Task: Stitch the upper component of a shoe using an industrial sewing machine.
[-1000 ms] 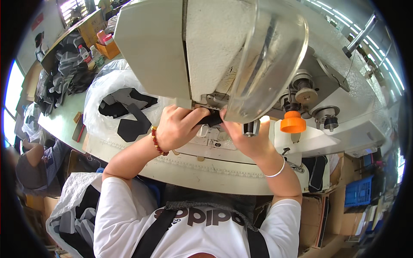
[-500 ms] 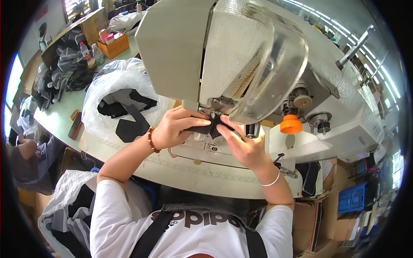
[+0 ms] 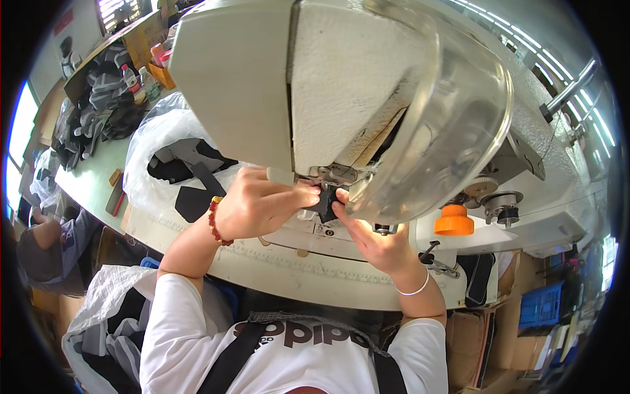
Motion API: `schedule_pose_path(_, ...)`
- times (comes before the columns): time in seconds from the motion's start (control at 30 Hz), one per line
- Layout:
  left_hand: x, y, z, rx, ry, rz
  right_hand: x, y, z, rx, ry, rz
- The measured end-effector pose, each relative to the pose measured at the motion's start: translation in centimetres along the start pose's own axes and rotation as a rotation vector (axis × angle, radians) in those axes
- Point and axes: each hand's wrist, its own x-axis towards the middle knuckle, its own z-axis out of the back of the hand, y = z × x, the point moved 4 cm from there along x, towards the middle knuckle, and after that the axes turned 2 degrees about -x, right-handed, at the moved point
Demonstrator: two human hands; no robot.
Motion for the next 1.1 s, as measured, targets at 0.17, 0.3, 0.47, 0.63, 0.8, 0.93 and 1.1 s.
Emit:
schedule_pose_path(0.17, -0.2, -0.6, 0.0, 0.039, 0.060, -0.065, -1.5, -0.8, -1.4, -0.061, 0.029, 0.041)
schedule_pose_path(0.3, 0.0, -1.7, 0.5, 0.134, 0.144, -0.079, -1.6, -1.0, -1.3, 0.000, 0.038, 0.036)
schedule_pose_path(0.47, 0.0, -1.3, 0.2, 0.034, 0.101, 0.038, -1.3, -0.8, -1.3, 0.056, 0.039, 0.005)
schedule_pose_path(0.63, -0.3, 0.6, -0.4, -0.215, -0.171, 0.318, -1.7, -1.0, -1.6, 0.152, 0.068, -0.062)
schedule_pose_path(0.8, -0.4, 0.3, -0.4, -0.236, -0.183, 0.365, -1.8, -1.2, -1.6, 0.213, 0.063, -0.027)
schedule_pose_path(0.93, -0.1, -1.1, 0.1, 0.009, -0.001, 0.065, -2.1, -1.2, -1.6, 0.179, 0.020, -0.017)
schedule_pose_path(1.1, 0.2, -2.2, -0.5, 0.200, 0.009, -0.116, -2.6, -1.6, -2.4, 0.311, 0.092, -0.159)
